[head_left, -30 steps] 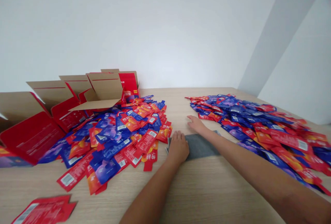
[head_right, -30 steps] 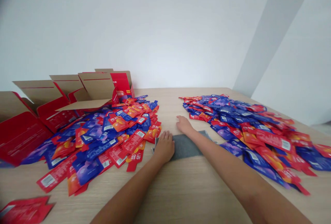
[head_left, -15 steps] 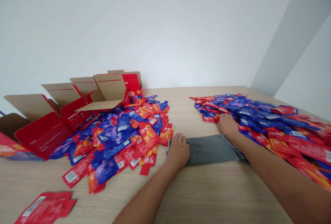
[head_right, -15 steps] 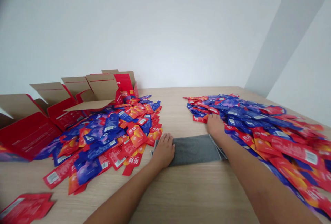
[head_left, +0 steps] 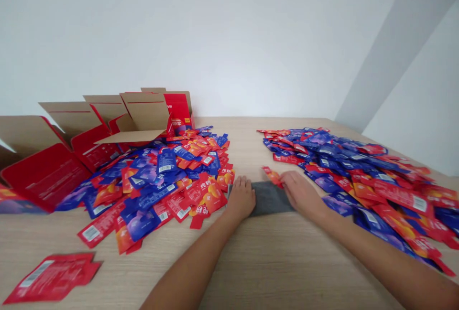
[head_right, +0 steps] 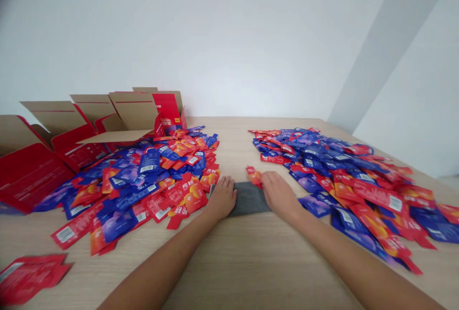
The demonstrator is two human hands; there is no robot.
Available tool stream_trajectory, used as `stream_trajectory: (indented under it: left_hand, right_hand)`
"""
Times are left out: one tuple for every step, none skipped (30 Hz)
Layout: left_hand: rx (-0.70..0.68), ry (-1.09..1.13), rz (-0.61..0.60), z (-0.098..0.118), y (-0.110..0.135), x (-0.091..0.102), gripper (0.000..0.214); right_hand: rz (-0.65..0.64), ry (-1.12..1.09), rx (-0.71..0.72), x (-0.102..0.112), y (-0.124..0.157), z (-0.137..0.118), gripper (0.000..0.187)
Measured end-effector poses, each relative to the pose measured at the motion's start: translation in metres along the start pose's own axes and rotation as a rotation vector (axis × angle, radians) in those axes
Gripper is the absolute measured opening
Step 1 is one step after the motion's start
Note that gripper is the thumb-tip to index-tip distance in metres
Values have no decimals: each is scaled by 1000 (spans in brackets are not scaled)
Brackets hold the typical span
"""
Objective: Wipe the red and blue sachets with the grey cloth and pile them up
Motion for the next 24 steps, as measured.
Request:
stream_trajectory:
  left_hand:
    - [-2,0,5,0,0,-1,41]
    - [-7,-1,11,0,1,-1,41]
    - [-17,-5,17,0,1,-1,41]
    - [-26,-10,17,0,2,-1,41]
    - [-32,-14,15,1,2,-2,41]
    - [-35,-17,10,0,2,-2,41]
    - [-33,-18,4,0,2,-1,41]
    - [-25,-19,0,0,2,-1,41]
    - [-17,-20,-3,-1,2,-1,41]
    - [-10,-21,-5,-1,2,-1,41]
    - [-7,-24,-7,-1,2,-1,41]
    - [-5,-27,-12,-1,2,-1,41]
    - [-7,-31,-16,-1,1,-2,41]
    - [-13,-33,-18,-1,1,-2,42]
    - [-19,-35,-17,0,1,-3,42]
    - [-23,-36,-12,0,1,-4,42]
    - [-24,-36,-4,0,1,-4,41]
    - [-24,-36,3,0,1,-5,41]
    - [-21,-36,7,-1,1,-6,41]
    - [-15,-35,9,-1,1,-7,41]
    - [-11,-33,8,-1,1,-8,41]
    - [-9,-29,8,-2,1,-8,41]
    - [-11,-23,8,-2,1,-9,41]
    - [-12,-16,9,-2,1,-9,41]
  right_hand:
    - [-36,-43,71,-5,10,-18,28]
    - [-58,-88,130,-9,18,-33,31]
    - [-75,-127,161,-14,24,-45,36]
    - [-75,-158,163,-18,27,-53,41]
    - [-73,-177,147,-23,28,-58,47]
    - [-73,-183,113,-27,26,-61,51]
    - [-84,-176,73,-32,23,-62,53]
    - [-109,-162,36,-37,20,-61,54]
    - [-143,-144,9,-43,17,-60,54]
    - [-177,-129,-5,-47,15,-59,53]
    - [-206,-122,-6,-51,14,-57,53]
    - [-226,-125,6,-54,14,-55,53]
    - [-234,-137,23,-55,16,-52,54]
    - [-233,-155,41,-56,19,-48,54]
    - [-227,-178,53,-55,23,-43,54]
    - [-218,-201,58,-54,27,-37,54]
    - [-208,-222,58,-52,32,-30,55]
    - [-201,-241,53,-49,36,-23,55]
    - [-199,-257,46,-47,40,-16,55]
    - [-201,-269,41,-45,43,-9,55]
    - [-206,-277,40,-42,46,-3,55]
    - [-209,-280,43,-40,48,2,56]
    - [-208,-278,46,-37,49,6,57]
    - [-203,-269,49,-34,49,9,57]
Point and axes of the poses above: each hand's wrist, its own y-axis away from the middle knuckle, its own x-axis out of the back of the hand, z = x × y, the point moved 4 cm from there along -y, towards the middle knuckle
